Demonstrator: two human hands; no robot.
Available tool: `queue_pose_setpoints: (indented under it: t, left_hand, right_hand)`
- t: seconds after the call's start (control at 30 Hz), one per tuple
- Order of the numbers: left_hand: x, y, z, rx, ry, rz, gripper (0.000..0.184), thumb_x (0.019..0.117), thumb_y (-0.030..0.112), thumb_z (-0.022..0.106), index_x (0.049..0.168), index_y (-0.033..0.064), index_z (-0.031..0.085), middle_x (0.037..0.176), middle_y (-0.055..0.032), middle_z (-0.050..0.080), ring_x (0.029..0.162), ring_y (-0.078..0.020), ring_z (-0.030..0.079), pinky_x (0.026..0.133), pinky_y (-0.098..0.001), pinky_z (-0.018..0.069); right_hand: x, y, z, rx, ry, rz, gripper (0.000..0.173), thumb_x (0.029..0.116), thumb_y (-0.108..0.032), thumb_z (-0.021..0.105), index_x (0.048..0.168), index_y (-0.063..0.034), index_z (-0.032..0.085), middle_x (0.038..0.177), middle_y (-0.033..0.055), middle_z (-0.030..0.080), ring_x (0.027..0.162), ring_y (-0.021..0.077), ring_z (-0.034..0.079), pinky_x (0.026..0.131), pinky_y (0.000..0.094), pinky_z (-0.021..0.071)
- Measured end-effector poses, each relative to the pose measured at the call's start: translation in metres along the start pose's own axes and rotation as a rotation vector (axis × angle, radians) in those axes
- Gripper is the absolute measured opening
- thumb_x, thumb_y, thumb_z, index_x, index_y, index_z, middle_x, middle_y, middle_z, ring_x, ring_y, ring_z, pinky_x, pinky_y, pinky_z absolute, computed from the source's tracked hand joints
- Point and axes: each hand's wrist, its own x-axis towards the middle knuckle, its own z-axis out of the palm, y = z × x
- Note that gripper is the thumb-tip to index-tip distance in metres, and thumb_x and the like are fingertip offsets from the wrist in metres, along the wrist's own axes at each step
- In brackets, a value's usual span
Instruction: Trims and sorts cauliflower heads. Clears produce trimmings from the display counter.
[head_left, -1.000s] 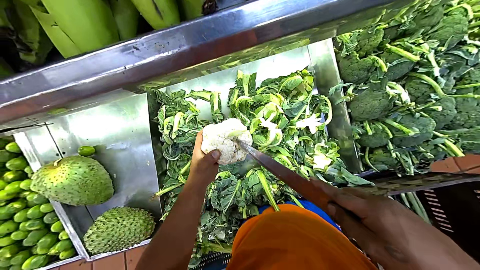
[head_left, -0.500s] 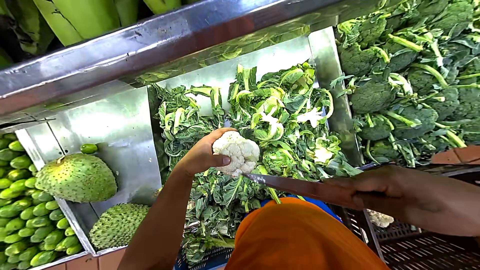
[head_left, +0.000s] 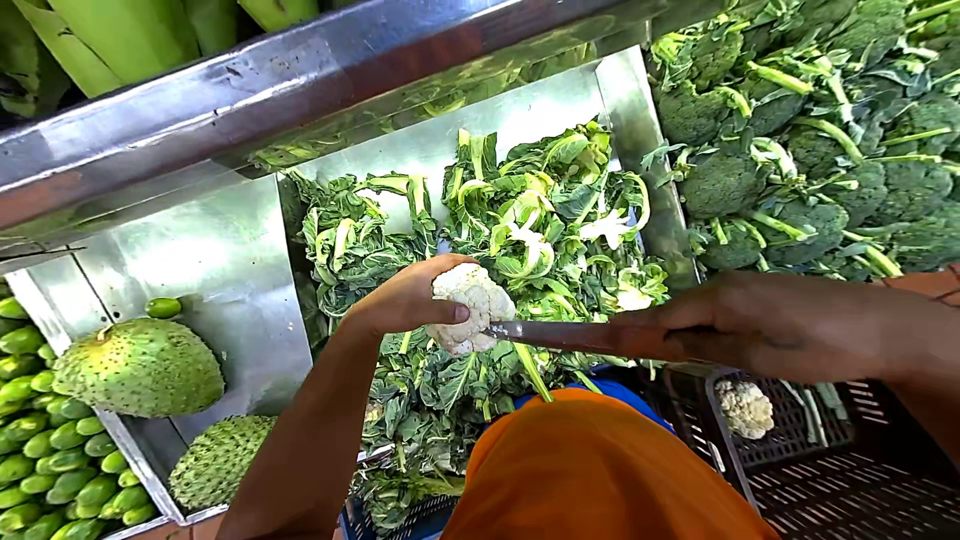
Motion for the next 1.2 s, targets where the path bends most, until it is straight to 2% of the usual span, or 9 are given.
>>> queue_pose_setpoints:
  t: [0.17,0.3,0.5,0.63,0.73,0.83,0.97,1.07,1.2]
  left_hand:
    - [0.008,-0.012,-0.002,-0.221,-0.056,0.035,0.081,0.0784,0.056,0.075,0.142,0.0104,0.054,0.119,-0.0071,0.071,0.106,-0.017,0.069,0.091,-0.0391,0.0594]
    - [0.009,-0.026,0.001,-0.403,0.03,0.029,0.089,0.0741,0.059,0.079,0.143,0.0092,0.051,0.116,-0.0095,0.071,0.101,-0.0188,0.071,0.087,-0.04,0.0609]
    - [0.007,-0.048,0.023,-0.873,0.089,0.202,0.078,0.0766,0.062,0.08,0.136,0.0162,0.057,0.113,-0.0057,0.073,0.101,-0.0171,0.071,0.087,-0.0379,0.0614]
    - [0.009,-0.049,0.035,-0.906,0.19,0.263,0.087,0.0734,0.061,0.083,0.139,0.0136,0.052,0.118,-0.0087,0.07,0.105,-0.0203,0.07,0.09,-0.0407,0.0602]
    - [0.01,-0.046,0.04,-0.81,0.273,0.224,0.1,0.0679,0.059,0.087,0.144,0.0108,0.045,0.121,-0.0109,0.068,0.106,-0.0219,0.069,0.089,-0.0417,0.0602]
    - [0.011,-0.041,0.048,-0.733,0.351,0.227,0.101,0.0666,0.055,0.089,0.146,0.0127,0.043,0.122,-0.0101,0.067,0.106,-0.0214,0.069,0.089,-0.041,0.0604]
    - [0.008,-0.039,0.058,-0.731,0.424,0.306,0.099,0.07,0.047,0.09,0.148,0.0141,0.04,0.126,-0.0096,0.065,0.108,-0.0216,0.068,0.091,-0.0403,0.06]
    - [0.006,-0.039,0.063,-0.758,0.476,0.381,0.095,0.0715,0.042,0.091,0.148,0.0169,0.039,0.127,-0.0068,0.064,0.11,-0.02,0.067,0.093,-0.0401,0.0597]
    - [0.003,-0.043,0.071,-0.833,0.531,0.434,0.097,0.071,0.043,0.092,0.148,0.0181,0.038,0.128,-0.0037,0.063,0.111,-0.0179,0.066,0.092,-0.0383,0.0597]
  right_hand:
    - [-0.003,0.017,-0.017,0.136,-0.091,0.017,0.029,0.0981,-0.029,0.064,0.121,-0.0449,0.074,0.094,-0.0156,0.075,0.072,0.0006,0.067,0.06,0.0284,0.0591]
    - [-0.021,0.026,-0.019,0.168,-0.083,0.019,0.027,0.0976,-0.03,0.063,0.118,-0.044,0.074,0.086,-0.0129,0.073,0.065,0.0018,0.063,0.053,0.0289,0.0548]
    - [-0.037,-0.006,-0.018,0.058,0.007,0.161,0.037,0.1008,-0.033,0.058,0.134,-0.0482,0.066,0.101,-0.0169,0.074,0.077,-0.0018,0.067,0.066,0.0296,0.0609]
    - [-0.04,-0.036,-0.006,-0.028,0.075,0.205,0.038,0.1027,-0.031,0.051,0.135,-0.0463,0.065,0.097,-0.0142,0.073,0.078,0.0011,0.067,0.067,0.0338,0.0596]
    - [-0.037,-0.049,0.01,-0.078,0.114,0.239,0.043,0.1023,-0.03,0.052,0.14,-0.0506,0.058,0.088,-0.0085,0.07,0.072,0.0087,0.066,0.06,0.04,0.0571]
    - [-0.035,-0.053,0.033,-0.127,0.189,0.267,0.044,0.0992,-0.026,0.05,0.139,-0.0413,0.061,0.079,-0.0026,0.067,0.065,0.0173,0.065,0.054,0.0466,0.0552]
    - [-0.035,-0.062,0.054,-0.184,0.222,0.32,0.054,0.0982,-0.023,0.047,0.148,-0.0426,0.052,0.082,0.004,0.068,0.065,0.0248,0.066,0.052,0.0507,0.0542]
    - [-0.028,-0.089,0.053,-0.239,0.141,0.46,0.06,0.0988,-0.014,0.051,0.154,-0.0383,0.046,0.093,0.0128,0.068,0.072,0.0332,0.068,0.057,0.0529,0.0553]
    - [0.003,-0.154,0.031,-0.086,0.101,0.697,0.06,0.099,0.004,0.043,0.154,-0.0194,0.05,0.117,0.029,0.067,0.094,0.0489,0.068,0.075,0.0606,0.0522]
